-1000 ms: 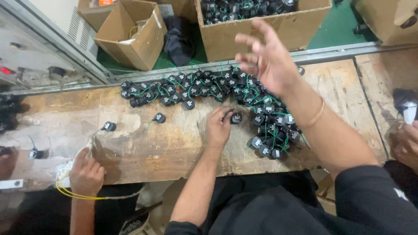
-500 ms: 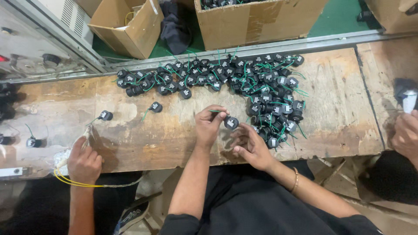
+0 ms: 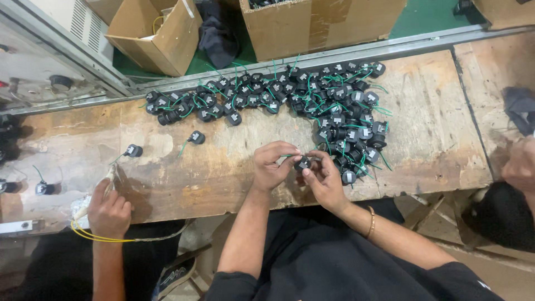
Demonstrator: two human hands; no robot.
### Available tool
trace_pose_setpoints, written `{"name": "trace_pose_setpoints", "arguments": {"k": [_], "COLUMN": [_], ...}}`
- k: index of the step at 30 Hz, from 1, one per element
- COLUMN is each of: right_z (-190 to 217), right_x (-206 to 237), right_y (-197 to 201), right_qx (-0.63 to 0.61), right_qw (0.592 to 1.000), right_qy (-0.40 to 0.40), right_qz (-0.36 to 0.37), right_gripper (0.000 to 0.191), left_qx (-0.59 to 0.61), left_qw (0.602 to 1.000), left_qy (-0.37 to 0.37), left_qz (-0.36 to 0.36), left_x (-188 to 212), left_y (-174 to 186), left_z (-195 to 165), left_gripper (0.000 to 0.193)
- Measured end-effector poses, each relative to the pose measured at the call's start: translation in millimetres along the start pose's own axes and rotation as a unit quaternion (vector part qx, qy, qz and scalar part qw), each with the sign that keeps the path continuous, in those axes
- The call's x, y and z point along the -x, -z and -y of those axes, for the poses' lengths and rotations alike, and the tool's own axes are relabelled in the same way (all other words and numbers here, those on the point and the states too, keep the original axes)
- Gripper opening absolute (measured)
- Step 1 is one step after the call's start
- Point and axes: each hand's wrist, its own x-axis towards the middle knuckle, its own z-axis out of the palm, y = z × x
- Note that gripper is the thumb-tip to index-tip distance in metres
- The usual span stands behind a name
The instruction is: The person picks up black power plug adapters with green wires from a pile on the workbench, handles and turns each one in their hands, and places them into a cardboard box. A second worker at the same bench handles similar plugs on the left side.
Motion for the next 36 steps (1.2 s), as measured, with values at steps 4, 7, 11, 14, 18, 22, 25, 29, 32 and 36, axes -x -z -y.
{"name": "trace_pose_setpoints", "arguments": {"k": [4, 7, 11, 14, 18, 22, 25, 29, 32, 36], "right_z": [5.5, 5.5, 1.4, -3.8, -10.6, -14.7, -15.2, -10.5, -5.7, -1.7], "right_x": [1.6, 2.4, 3.3, -0.5, -4.0, -6.2, -5.4, -6.4, -7.0, -8.6], "right_y": [-2.3, -1.0, 1.0, 1.4, -1.2, -7.2, -9.3, -10.8, -11.2, -12.1], "right_qx": [0.026, 0.028, -0.003, 0.161, 0.1, 0.05, 0.054, 0.125, 0.119, 0.2], "right_qw": [1.0, 0.999, 0.999, 0.979, 0.988, 0.992, 0.992, 0.985, 0.988, 0.974], "right_qy": [0.012, 0.026, 0.038, 0.093, 0.093, 0.057, 0.054, 0.058, 0.052, 0.062], "right_qz": [-0.013, -0.012, -0.015, -0.08, -0.077, -0.1, -0.102, -0.108, -0.08, -0.084], "right_gripper": [0.03, 0.03, 0.031, 0.028, 0.024, 0.012, 0.011, 0.017, 0.022, 0.029], "left_qx": [-0.002, 0.009, -0.03, -0.035, -0.051, -0.059, -0.081, -0.08, -0.073, -0.05], "left_qw": [1.0, 1.0, 0.997, 0.996, 0.996, 0.996, 0.995, 0.995, 0.996, 0.998], "left_qy": [-0.007, -0.006, -0.047, -0.058, -0.069, -0.064, -0.059, -0.057, -0.048, -0.03], "left_qz": [0.01, 0.003, 0.058, 0.063, 0.022, -0.006, -0.007, 0.007, 0.005, 0.012], "left_x": [0.2, -2.1, -7.9, -6.7, 4.7, 14.7, 18.4, 19.7, 19.5, 20.3], "left_y": [-1.5, -1.9, 1.7, 3.3, 2.5, 1.0, 0.2, -0.3, 0.1, 1.5], "left_z": [-2.7, -5.0, -12.6, -21.9, -29.9, -26.2, -22.0, -20.3, -19.9, -17.5], "left_gripper": [0.018, 0.017, 0.023, 0.032, 0.032, 0.03, 0.027, 0.026, 0.025, 0.022]}}
